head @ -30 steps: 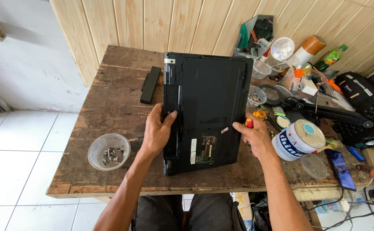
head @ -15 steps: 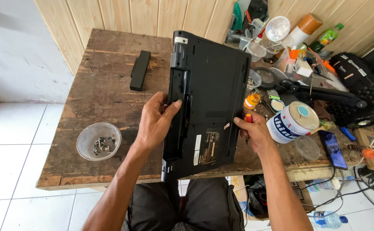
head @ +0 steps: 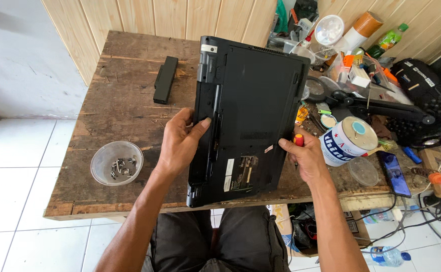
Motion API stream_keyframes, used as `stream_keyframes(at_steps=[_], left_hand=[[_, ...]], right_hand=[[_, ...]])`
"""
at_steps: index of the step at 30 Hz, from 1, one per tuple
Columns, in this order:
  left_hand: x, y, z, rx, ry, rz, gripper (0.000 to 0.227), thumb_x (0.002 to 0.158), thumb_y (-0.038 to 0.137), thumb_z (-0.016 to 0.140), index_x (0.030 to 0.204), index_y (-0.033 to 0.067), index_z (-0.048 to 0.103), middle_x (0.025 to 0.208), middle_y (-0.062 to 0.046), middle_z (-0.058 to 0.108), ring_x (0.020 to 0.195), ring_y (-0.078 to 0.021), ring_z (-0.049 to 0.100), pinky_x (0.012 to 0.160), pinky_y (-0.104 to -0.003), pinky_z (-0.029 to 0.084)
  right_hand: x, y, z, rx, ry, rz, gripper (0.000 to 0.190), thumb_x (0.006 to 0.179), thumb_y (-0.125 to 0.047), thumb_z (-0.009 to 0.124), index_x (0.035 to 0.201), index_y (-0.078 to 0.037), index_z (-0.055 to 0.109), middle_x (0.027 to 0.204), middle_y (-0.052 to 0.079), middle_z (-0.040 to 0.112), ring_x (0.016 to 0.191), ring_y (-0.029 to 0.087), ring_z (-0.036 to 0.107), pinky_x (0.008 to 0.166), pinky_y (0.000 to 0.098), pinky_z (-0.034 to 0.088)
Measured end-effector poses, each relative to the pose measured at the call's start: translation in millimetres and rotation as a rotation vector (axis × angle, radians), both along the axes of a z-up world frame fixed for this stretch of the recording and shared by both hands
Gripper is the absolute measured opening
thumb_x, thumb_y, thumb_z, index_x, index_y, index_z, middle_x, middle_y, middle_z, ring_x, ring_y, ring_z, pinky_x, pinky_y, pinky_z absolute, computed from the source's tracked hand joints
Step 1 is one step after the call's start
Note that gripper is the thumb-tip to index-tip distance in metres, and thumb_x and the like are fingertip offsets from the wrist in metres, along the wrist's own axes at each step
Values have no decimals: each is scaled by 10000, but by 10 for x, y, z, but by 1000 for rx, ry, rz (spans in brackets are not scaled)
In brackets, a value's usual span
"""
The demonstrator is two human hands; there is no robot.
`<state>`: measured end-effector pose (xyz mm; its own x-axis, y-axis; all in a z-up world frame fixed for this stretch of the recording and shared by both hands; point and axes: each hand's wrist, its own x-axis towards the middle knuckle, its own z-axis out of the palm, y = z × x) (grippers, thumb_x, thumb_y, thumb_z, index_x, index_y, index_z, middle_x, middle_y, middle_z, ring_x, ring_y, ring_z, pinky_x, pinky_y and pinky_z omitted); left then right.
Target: The person uses a screwdriver to remove screws from the back of a black electronic device, placing them into a plastic container. They rotate the device to access different screw locations and continue unscrewing until the back panel is loose.
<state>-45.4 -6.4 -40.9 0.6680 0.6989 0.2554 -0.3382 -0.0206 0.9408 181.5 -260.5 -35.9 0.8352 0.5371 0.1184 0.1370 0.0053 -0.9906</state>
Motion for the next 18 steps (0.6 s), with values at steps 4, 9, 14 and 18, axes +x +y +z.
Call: stream_keyframes(at_steps=[4, 9, 14, 18], left_hand=[[-23, -45, 64, 12, 17, -3, 151, 1081, 118, 765, 1168, -4, 745, 948, -97, 727, 829, -139, 745, 678, -291, 594], [-6, -81, 58, 12, 13, -7, 152, 1091, 109, 751, 1177, -17, 744, 958, -121, 745, 839, -155, 767, 661, -295, 598], [5, -101, 94, 24, 21, 8, 185, 1065, 119, 777, 1188, -15, 745, 976, -113, 741, 846, -150, 757, 685, -287, 595], [-170, -253, 341, 24, 64, 20, 207, 1076, 132, 763, 1216, -19, 744, 1025, -153, 777, 897, -161, 781, 716, -318, 622]], right_hand=[[-24, -4, -3, 4, 10, 0, 509, 832, -32, 920, 1324, -96, 808, 727, 16, 579, 417, 75, 415, 404, 253, 391], [-15, -18, -10, -3, 17, 4, 520, 834, -38, 918, 1338, -91, 803, 738, 16, 586, 426, 75, 414, 410, 252, 385], [-5, -13, -19, -17, 13, 20, 533, 842, -53, 911, 1358, -122, 801, 747, 1, 573, 443, 73, 404, 422, 243, 376], [31, -53, -48, -27, 15, 26, 530, 841, -46, 915, 1353, -127, 805, 746, 7, 593, 448, 81, 422, 429, 247, 388]])
